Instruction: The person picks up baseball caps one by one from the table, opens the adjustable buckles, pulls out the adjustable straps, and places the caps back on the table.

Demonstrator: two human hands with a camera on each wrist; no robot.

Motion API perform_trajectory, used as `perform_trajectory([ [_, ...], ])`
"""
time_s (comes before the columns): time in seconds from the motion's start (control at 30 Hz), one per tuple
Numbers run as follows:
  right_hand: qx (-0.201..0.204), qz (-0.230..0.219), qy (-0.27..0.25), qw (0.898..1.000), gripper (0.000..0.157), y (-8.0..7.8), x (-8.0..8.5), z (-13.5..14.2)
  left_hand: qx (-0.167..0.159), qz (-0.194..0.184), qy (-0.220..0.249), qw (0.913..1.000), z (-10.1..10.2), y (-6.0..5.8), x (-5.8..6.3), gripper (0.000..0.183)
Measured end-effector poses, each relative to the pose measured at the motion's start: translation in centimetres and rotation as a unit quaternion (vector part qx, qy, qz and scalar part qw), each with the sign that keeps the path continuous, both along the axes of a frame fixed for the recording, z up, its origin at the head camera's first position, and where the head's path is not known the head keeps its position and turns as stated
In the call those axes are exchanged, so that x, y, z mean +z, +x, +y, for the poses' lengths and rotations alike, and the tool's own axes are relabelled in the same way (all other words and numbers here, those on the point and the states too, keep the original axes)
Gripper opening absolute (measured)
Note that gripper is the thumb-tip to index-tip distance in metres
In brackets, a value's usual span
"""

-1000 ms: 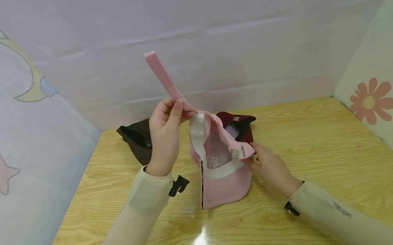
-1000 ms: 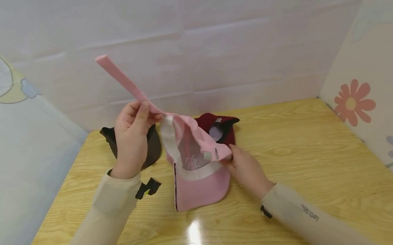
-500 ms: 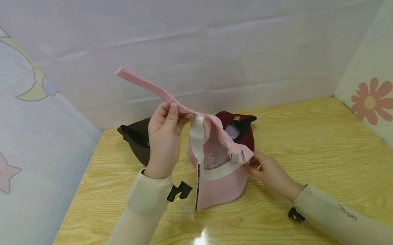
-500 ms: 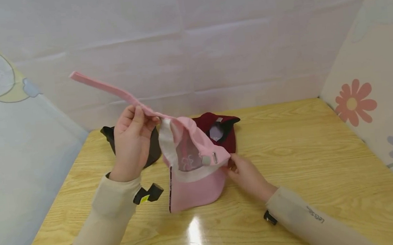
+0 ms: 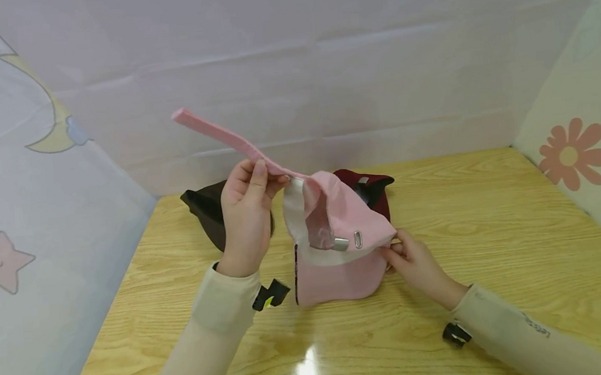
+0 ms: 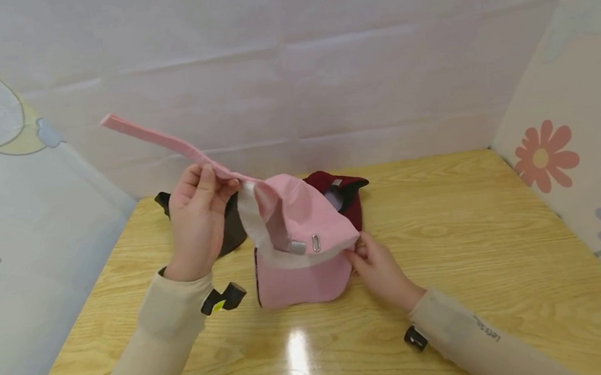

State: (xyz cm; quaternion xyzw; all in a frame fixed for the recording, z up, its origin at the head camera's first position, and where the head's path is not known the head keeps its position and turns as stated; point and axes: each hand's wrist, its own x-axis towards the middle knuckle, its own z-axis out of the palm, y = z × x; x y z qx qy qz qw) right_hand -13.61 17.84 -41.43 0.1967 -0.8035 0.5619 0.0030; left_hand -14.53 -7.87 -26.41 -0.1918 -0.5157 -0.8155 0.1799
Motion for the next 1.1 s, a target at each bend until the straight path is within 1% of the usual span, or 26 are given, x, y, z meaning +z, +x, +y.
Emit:
perform_trajectory([
  [0.07,-0.003,0.002,-0.005,1.0,0.029,0.0,0.1,0.2,0.009,0.001,-0.01,0.9999,-0.1,0.0,-0.2,0.021],
  [0.17,-0.009,0.015,-0.008,1.0,0.023,0.1,0.4,0.6,0.028,0.011,-0.041,0.9987,-0.3,0.0,-0.5,0.015],
  [0.23,-0.015,0.023,-0.01,1.0,0.02,0.1,0.7,0.8,0.042,0.022,-0.064,0.9968,-0.4,0.1,-0.8,0.01],
  [0.3,-0.022,0.028,-0.007,0.999,0.018,0.1,1.0,1.0,0.058,0.037,-0.088,0.9937,-0.5,0.0,-1.2,0.01],
  [0.37,-0.028,0.026,-0.004,0.999,0.017,0.2,1.3,1.2,0.071,0.056,-0.109,0.99,-0.5,0.0,-1.5,0.016],
  [0.43,-0.033,0.02,-0.002,0.999,0.017,0.2,1.6,1.4,0.084,0.077,-0.131,0.9849,-0.5,-0.1,-1.8,0.027],
  [0.57,-0.039,0.007,0.004,0.999,0.018,0.3,2.3,1.9,0.096,0.117,-0.166,0.9745,-0.4,-0.2,-2.4,0.048],
  [0.63,-0.042,-0.001,0.008,0.999,0.019,0.3,2.5,2.1,0.105,0.137,-0.189,0.9666,-0.3,-0.3,-2.8,0.05],
  [0.67,-0.045,-0.003,0.01,0.999,0.02,0.3,2.7,2.1,0.113,0.148,-0.205,0.9608,-0.3,-0.3,-3.0,0.046],
  [0.7,-0.049,-0.006,0.012,0.999,0.02,0.3,2.9,2.2,0.123,0.161,-0.225,0.953,-0.3,-0.4,-3.2,0.04],
  [0.73,-0.052,-0.008,0.013,0.999,0.02,0.3,3.0,2.3,0.135,0.175,-0.248,0.9431,-0.3,-0.4,-3.3,0.031],
  [0.77,-0.055,-0.008,0.015,0.998,0.02,0.3,3.1,2.4,0.149,0.19,-0.272,0.9314,-0.2,-0.5,-3.5,0.022],
  [0.8,-0.057,-0.009,0.017,0.998,0.02,0.3,3.2,2.5,0.163,0.208,-0.297,0.9176,-0.2,-0.5,-3.7,0.014],
  [0.83,-0.061,-0.009,0.018,0.998,0.019,0.3,3.3,2.5,0.176,0.225,-0.319,0.9037,-0.2,-0.6,-3.8,0.011],
  [0.93,-0.07,-0.008,0.021,0.997,0.019,0.2,3.5,2.7,0.193,0.271,-0.365,0.8695,0.0,-0.7,-4.2,0.018],
  [1.0,-0.075,-0.009,0.018,0.997,0.02,0.2,3.6,2.8,0.193,0.296,-0.384,0.8528,0.1,-0.7,-4.5,0.021],
  [1.1,-0.08,-0.007,0.01,0.997,0.021,0.2,3.9,3.0,0.192,0.326,-0.411,0.8297,0.2,-0.6,-4.9,0.02],
])
